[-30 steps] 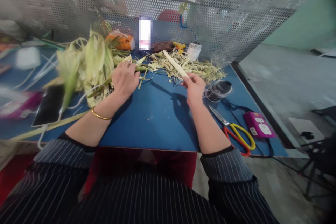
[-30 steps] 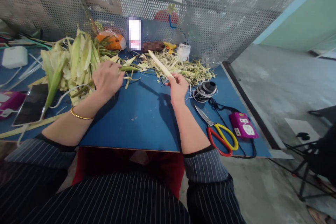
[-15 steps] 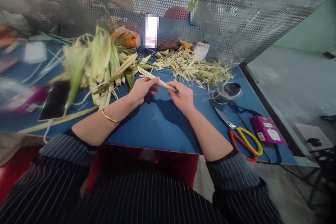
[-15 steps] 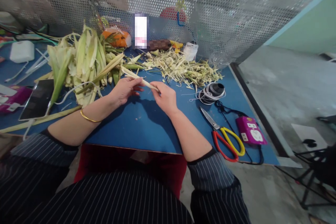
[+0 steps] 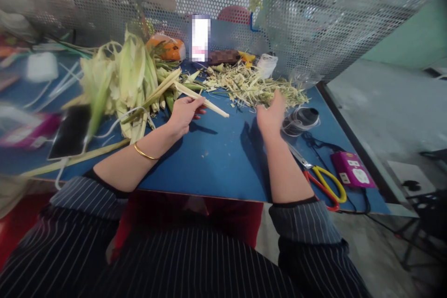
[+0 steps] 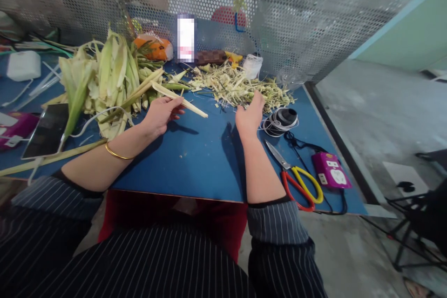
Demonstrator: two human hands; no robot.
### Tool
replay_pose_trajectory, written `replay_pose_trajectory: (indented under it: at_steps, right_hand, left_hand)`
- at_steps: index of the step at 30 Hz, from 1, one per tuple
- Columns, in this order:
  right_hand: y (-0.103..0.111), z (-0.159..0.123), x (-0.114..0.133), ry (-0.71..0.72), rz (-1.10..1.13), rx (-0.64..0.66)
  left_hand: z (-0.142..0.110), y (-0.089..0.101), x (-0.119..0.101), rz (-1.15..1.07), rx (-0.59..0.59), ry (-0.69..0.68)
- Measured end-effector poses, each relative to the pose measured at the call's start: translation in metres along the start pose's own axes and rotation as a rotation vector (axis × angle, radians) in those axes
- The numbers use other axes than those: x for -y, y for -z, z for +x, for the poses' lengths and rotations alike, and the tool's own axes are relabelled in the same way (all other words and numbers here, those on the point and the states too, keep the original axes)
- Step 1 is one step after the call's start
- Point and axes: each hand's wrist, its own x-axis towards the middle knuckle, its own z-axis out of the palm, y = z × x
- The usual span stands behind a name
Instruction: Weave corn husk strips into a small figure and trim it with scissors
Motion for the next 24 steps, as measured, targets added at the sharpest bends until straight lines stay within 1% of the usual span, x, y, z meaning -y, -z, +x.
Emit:
replay_pose_trajectory:
  at_steps: [1, 2, 3, 5, 7, 8, 9, 11, 12, 13, 14, 15, 17, 21, 24]
  right_hand:
    - [0.004, 0.001, -0.001, 0.096, -0.147, -0.011]
    - [0.006, 0.0, 0.0, 0.165, -0.251, 0.011]
    - [0.008, -0.002, 0.001, 0.222, -0.307, 0.035]
    - [0.007, -0.01, 0.007, 0.313, -0.288, 0.072]
    - [0.003, -0.019, 0.013, 0.354, -0.138, 0.122]
    - [0.0, -0.024, 0.017, 0.337, -0.032, 0.198]
    - [-0.003, -0.029, 0.021, 0.287, 0.08, 0.312]
    - [-0.007, -0.04, 0.028, 0.137, 0.278, 0.612]
    - [-0.009, -0.045, 0.031, 0.064, 0.336, 0.737]
    - [-0.01, -0.05, 0.034, 0.012, 0.367, 0.83]
    - [-0.011, -0.054, 0.036, -0.027, 0.385, 0.878]
    - [-0.011, -0.057, 0.038, -0.051, 0.391, 0.89]
    - [-0.012, -0.06, 0.039, -0.073, 0.39, 0.869]
    - [-0.014, -0.062, 0.038, -0.066, 0.372, 0.851]
    - [-0.014, -0.062, 0.037, -0.071, 0.376, 0.834]
  left_hand:
    - [-0.002, -0.001, 0.0, 0.02, 0.035, 0.001]
    - [-0.004, -0.002, 0.0, 0.045, 0.071, 0.002]
    - [-0.006, -0.003, 0.0, 0.07, 0.104, -0.001]
    - [-0.01, -0.005, 0.0, 0.108, 0.152, -0.012]
    - [-0.012, -0.005, 0.001, 0.136, 0.184, -0.031]
    - [-0.013, -0.005, 0.001, 0.149, 0.199, -0.043]
    - [-0.013, -0.006, 0.002, 0.164, 0.212, -0.058]
    - [-0.014, -0.006, 0.003, 0.191, 0.227, -0.089]
    - [-0.014, -0.006, 0.003, 0.199, 0.233, -0.103]
    - [-0.015, -0.006, 0.003, 0.202, 0.239, -0.113]
    - [-0.015, -0.007, 0.003, 0.197, 0.245, -0.119]
    - [-0.015, -0.007, 0.003, 0.183, 0.249, -0.12]
    - [-0.014, -0.007, 0.002, 0.144, 0.226, -0.112]
    - [-0.011, -0.006, -0.001, 0.074, 0.082, -0.113]
    - [-0.01, -0.006, -0.001, 0.058, 0.055, -0.12]
